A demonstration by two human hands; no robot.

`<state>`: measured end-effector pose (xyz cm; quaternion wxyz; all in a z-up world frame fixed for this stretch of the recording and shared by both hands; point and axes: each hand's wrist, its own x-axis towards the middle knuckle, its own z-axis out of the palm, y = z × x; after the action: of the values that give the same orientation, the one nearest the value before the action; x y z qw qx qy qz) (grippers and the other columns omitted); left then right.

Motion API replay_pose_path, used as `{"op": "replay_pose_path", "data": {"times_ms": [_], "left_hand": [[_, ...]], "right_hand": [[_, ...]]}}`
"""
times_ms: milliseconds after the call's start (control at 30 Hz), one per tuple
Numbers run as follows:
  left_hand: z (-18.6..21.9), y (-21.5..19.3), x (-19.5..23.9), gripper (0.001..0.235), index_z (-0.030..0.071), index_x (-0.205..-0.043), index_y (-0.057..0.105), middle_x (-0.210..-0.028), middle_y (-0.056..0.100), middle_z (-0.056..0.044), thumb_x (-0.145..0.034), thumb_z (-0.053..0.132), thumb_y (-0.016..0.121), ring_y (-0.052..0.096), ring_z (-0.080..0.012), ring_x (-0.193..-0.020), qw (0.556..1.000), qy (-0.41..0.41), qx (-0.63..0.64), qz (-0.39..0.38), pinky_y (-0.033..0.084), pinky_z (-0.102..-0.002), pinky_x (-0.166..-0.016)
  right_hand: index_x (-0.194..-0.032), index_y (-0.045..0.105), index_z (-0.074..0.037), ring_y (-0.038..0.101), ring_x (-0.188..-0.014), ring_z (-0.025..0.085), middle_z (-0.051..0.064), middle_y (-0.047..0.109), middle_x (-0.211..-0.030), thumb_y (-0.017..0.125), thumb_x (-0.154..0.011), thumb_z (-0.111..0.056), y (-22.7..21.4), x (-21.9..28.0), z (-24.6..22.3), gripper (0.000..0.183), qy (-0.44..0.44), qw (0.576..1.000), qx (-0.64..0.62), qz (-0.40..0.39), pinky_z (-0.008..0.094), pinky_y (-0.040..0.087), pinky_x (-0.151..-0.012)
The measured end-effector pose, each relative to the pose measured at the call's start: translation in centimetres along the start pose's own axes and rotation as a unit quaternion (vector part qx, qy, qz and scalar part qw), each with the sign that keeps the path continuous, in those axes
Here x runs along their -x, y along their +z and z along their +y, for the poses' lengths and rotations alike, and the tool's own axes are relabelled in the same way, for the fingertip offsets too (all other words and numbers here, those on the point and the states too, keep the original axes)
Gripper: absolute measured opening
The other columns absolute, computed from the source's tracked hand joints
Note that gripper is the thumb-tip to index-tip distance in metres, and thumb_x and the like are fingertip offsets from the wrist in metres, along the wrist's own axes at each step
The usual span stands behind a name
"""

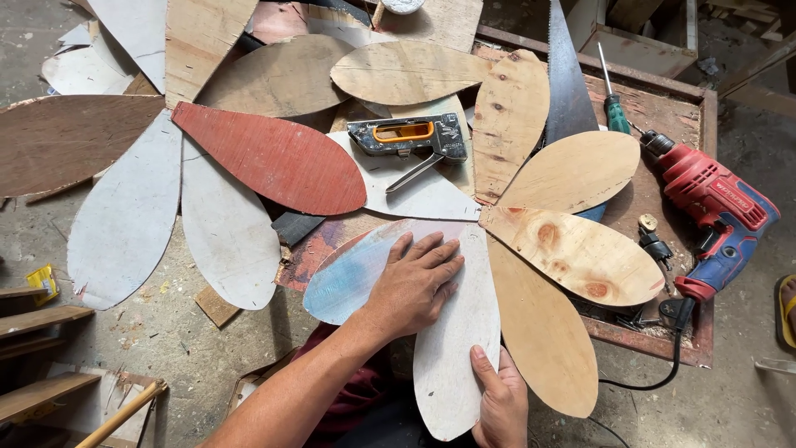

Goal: Assembling wooden petals into a flower shape using a staple gun and cutting wood with a hand saw.

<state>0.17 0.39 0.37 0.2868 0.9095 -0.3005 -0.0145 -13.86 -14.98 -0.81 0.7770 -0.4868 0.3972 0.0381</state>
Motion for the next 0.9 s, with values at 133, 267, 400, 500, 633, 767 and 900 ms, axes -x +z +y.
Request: {"op": "replay_pose_path", "data": {"times_ms": [133,267,400,500,633,767,900], "left_hand": [[-0.19,0.24,0.00,0.044,0.012,-0.135,0.063,-0.148,0.055,-0.008,-0.094,0.027,0.058,0.036,-0.0282,-0.146,1.000,-0.002,-0.003,-0.003,0.015,-0.056,-0.121],[-0.18,0.26,0.00,0.045,0.012,-0.136,0.062,-0.149,0.055,-0.007,-0.094,0.028,0.056,0.036,-0.0279,-0.147,1.000,-0.001,-0.005,-0.006,0.015,-0.055,-0.121],[-0.14,0.12,0.01,0.045,0.012,-0.136,0.062,-0.149,0.055,-0.007,-0.095,0.028,0.056,0.035,-0.0279,-0.147,1.000,-0.001,-0.001,-0.007,0.014,-0.055,-0.121],[-0.12,0.21,-0.01,0.044,0.013,-0.136,0.063,-0.149,0.056,-0.007,-0.094,0.028,0.057,0.036,-0.0276,-0.147,1.000,-0.003,-0.005,-0.005,0.014,-0.055,-0.121],[-0.18,0.28,-0.02,0.045,0.013,-0.136,0.063,-0.149,0.056,-0.006,-0.094,0.028,0.057,0.036,-0.0272,-0.146,1.000,-0.002,-0.009,-0.007,0.014,-0.055,-0.121],[-0.25,0.33,-0.04,0.045,0.014,-0.136,0.063,-0.149,0.055,-0.006,-0.094,0.029,0.057,0.036,-0.0273,-0.147,1.000,-0.004,-0.010,-0.008,0.015,-0.055,-0.121],[-0.36,0.48,-0.05,0.045,0.015,-0.135,0.063,-0.149,0.056,-0.005,-0.093,0.029,0.058,0.036,-0.0266,-0.147,1.000,-0.001,-0.022,-0.007,0.015,-0.054,-0.121]], "right_hand": [[-0.136,0.052,0.013,0.071,-0.074,0.031,0.036,0.072,-0.105,0.053,-0.099,-0.007,-0.24,-0.23,0.31,0.043,-0.003,1.000,-0.002,-0.006,0.035,0.058,-0.058],[-0.136,0.053,0.014,0.070,-0.079,0.032,0.036,0.072,-0.108,0.053,-0.098,-0.006,-0.18,-0.14,0.25,0.042,-0.004,1.000,-0.004,-0.004,0.036,0.057,-0.063],[-0.135,0.053,0.014,0.070,-0.078,0.032,0.036,0.072,-0.107,0.053,-0.099,-0.006,0.20,0.21,-0.16,0.042,0.004,1.000,0.002,0.007,0.036,0.057,-0.062],[-0.136,0.053,0.014,0.070,-0.079,0.032,0.036,0.072,-0.108,0.053,-0.099,-0.006,-0.04,0.00,0.07,0.042,0.000,1.000,0.000,0.004,0.036,0.057,-0.062],[-0.134,0.054,0.013,0.070,-0.073,0.031,0.035,0.073,-0.104,0.052,-0.099,-0.007,0.07,0.15,-0.16,0.040,-0.002,1.000,0.006,-0.008,0.035,0.057,-0.058],[-0.139,0.050,0.008,0.070,-0.076,0.030,0.034,0.072,-0.108,0.051,-0.098,-0.005,-0.01,0.03,-0.03,0.043,-0.012,1.000,-0.001,-0.023,0.035,0.058,-0.060],[-0.142,0.048,0.007,0.071,-0.081,0.031,0.034,0.071,-0.112,0.050,-0.098,-0.005,-0.02,0.05,0.00,0.046,-0.015,0.999,-0.014,-0.030,0.035,0.058,-0.064]]}}
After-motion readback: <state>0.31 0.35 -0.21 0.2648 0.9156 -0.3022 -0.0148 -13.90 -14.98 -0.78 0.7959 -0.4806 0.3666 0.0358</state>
